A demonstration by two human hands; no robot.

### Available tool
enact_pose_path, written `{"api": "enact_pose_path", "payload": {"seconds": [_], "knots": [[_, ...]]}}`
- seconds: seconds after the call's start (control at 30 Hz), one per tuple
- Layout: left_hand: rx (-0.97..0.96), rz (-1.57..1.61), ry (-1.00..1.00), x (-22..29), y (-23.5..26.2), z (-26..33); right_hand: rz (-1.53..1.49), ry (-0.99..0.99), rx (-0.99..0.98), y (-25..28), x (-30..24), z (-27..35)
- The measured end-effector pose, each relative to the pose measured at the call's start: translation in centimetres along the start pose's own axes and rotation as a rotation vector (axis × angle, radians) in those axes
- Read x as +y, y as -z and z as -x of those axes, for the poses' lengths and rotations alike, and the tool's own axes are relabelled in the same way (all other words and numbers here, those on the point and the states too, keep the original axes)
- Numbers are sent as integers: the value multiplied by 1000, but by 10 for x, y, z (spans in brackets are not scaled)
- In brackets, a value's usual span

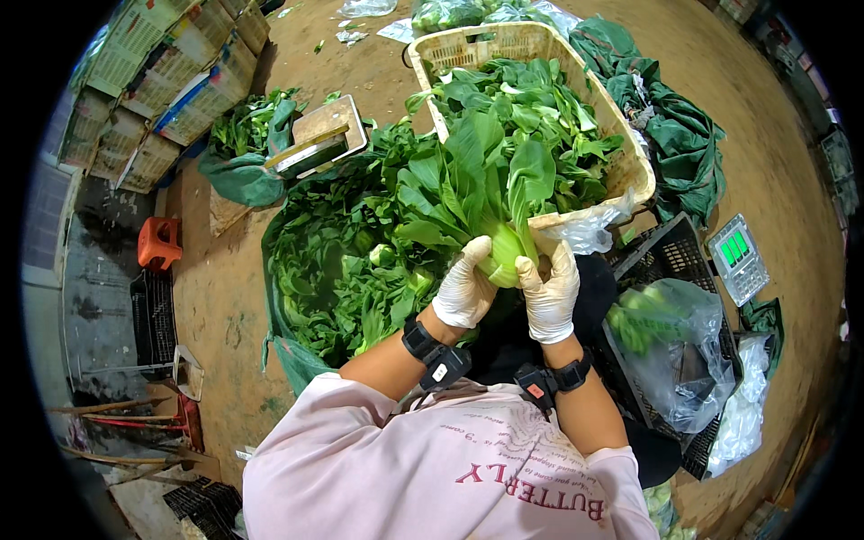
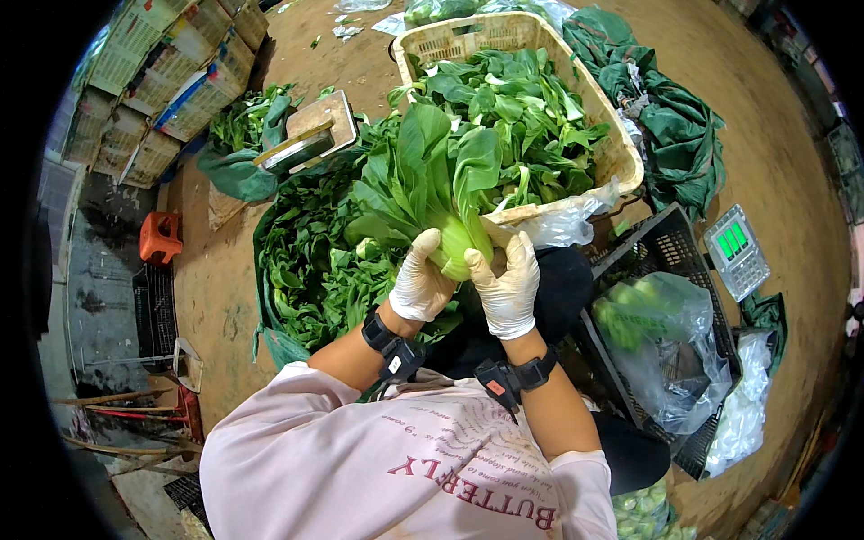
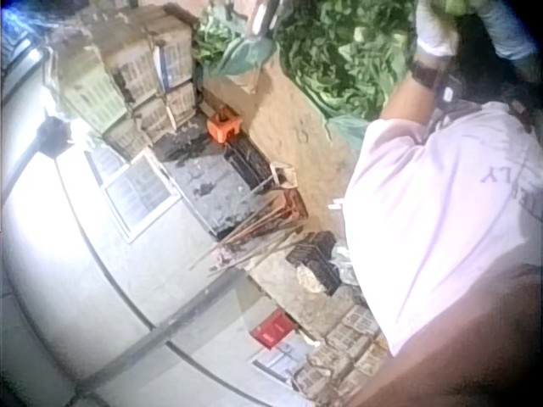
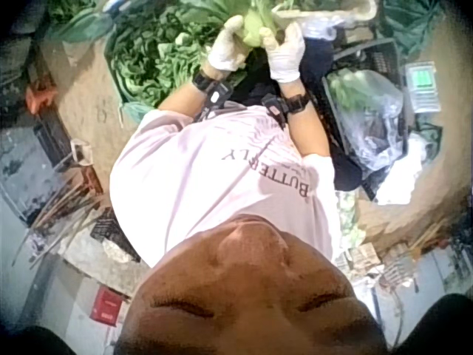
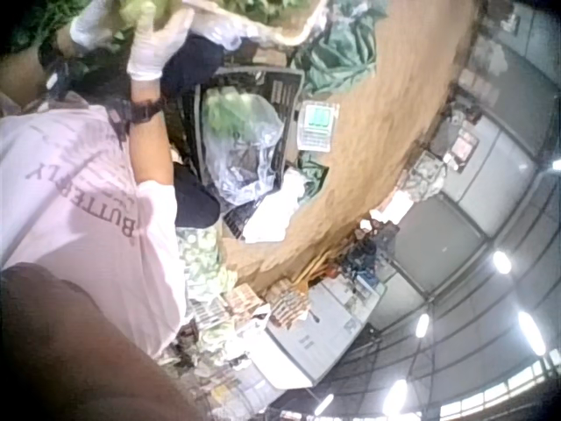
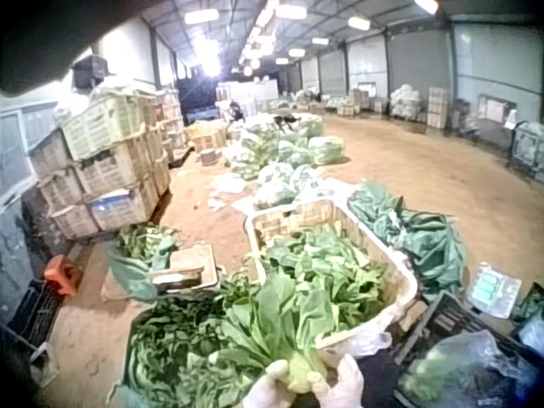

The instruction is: The person sorts leafy green vegetables, trims the stems with a knife, and places them into plastic bags which are then tied.

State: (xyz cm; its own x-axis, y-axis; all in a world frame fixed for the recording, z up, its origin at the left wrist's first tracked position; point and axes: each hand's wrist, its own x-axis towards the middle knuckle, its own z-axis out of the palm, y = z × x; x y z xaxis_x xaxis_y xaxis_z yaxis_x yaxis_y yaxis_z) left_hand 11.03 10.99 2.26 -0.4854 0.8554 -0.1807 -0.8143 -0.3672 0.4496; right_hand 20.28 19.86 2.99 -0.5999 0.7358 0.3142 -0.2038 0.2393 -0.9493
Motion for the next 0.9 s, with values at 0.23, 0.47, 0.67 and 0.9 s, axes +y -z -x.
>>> {"api": "enact_pose_path", "payload": {"seconds": [0.23,0.47,0.67,0.9], "knots": [[-22,479,114,11,-1,-12,-458,-80,143,-7,0,-4],[80,287,13,17,-7,-16,609,-61,23,51,34,-134],[94,197,-124,-13,15,-26,764,82,-148,-22,-16,-49],[179,62,-136,-13,-16,-19,651,278,43,-13,5,-46]]}}
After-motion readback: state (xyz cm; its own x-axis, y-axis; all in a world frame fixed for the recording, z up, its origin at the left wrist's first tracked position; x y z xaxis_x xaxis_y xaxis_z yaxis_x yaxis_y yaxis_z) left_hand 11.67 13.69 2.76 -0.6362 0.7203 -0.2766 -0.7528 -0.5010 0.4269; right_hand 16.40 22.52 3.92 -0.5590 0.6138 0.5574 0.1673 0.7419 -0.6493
